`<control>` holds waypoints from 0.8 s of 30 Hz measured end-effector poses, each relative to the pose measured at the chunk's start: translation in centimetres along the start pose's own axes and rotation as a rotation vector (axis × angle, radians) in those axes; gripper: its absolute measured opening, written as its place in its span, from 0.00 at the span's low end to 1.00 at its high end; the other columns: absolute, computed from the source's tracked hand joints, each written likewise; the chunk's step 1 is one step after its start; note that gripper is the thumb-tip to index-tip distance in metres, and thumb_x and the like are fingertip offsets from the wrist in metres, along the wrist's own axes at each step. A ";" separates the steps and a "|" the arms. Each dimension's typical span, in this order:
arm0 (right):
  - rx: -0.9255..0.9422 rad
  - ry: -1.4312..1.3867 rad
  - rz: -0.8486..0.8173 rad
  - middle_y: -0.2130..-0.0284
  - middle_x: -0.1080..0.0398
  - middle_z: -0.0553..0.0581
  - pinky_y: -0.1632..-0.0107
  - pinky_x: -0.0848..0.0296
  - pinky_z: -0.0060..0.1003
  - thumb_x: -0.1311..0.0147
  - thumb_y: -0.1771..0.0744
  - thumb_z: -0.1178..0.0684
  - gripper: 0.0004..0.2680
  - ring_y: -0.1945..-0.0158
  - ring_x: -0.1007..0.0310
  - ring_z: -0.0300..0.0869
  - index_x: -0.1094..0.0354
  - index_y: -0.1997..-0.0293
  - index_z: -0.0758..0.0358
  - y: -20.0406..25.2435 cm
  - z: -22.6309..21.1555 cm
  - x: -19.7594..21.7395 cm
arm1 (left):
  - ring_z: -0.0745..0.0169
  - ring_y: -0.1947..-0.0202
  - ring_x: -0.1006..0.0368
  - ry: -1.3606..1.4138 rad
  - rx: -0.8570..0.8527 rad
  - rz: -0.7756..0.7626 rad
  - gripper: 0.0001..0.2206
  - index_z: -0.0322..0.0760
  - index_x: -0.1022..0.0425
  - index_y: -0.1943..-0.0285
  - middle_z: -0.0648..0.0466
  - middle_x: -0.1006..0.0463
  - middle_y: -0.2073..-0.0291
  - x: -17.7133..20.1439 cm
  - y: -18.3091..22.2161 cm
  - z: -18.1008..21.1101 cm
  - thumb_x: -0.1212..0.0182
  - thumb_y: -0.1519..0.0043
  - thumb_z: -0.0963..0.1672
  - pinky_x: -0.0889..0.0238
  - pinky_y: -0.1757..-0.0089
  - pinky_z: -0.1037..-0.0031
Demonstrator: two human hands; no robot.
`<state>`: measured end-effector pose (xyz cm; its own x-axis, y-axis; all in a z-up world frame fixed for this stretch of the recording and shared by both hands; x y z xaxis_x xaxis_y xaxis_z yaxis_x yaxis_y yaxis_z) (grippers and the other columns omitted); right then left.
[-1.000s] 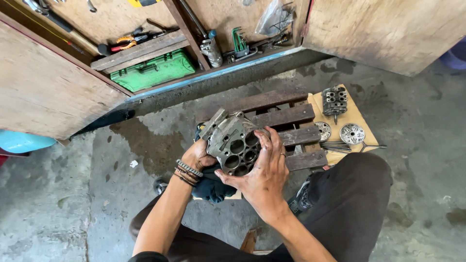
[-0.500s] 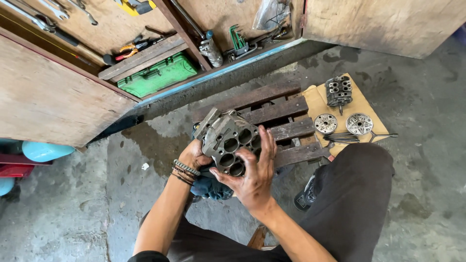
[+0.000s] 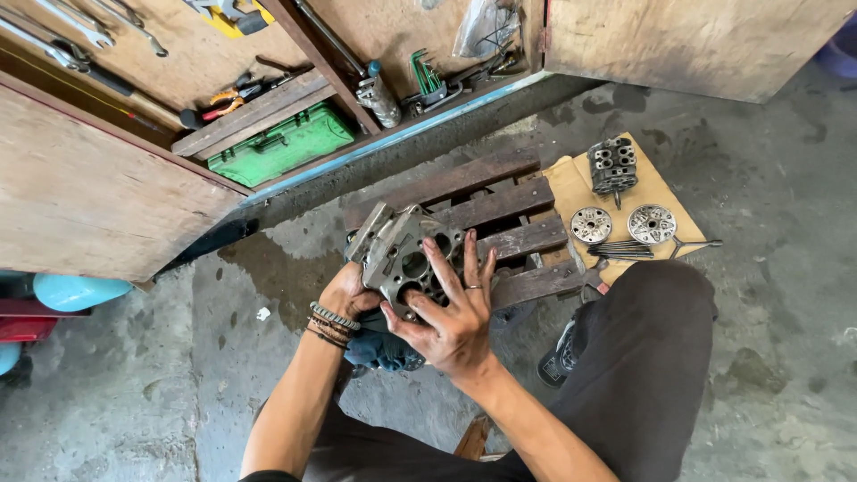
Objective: Assembling a mechanical component by aligning internal gears and plates and using a hex key.
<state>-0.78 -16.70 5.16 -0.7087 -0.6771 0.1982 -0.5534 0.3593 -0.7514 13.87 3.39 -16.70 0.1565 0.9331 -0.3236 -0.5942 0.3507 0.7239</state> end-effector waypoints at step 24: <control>-0.019 0.063 -0.100 0.28 0.45 0.53 0.31 0.67 0.79 0.39 0.36 0.41 0.12 0.24 0.60 0.67 0.29 0.80 0.51 -0.4 -0.2 -1.2 | 0.69 0.72 0.38 0.075 -0.033 0.093 0.06 0.34 0.24 0.62 0.53 0.24 0.72 7.8 0.4 -2.9 0.40 0.39 0.44 0.49 0.70 0.71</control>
<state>0.15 -15.92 5.34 -0.6755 -0.6684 0.3113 -0.6305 0.3047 -0.7139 12.55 10.57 -20.64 0.0412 0.9526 -0.3016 -0.6292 0.2592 0.7328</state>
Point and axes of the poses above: each hand's wrist, its own y-axis away from the middle knuckle, its own x-axis out of the back of the hand, z = x × y, the point moved 10 cm from there along -y, towards the middle knuckle
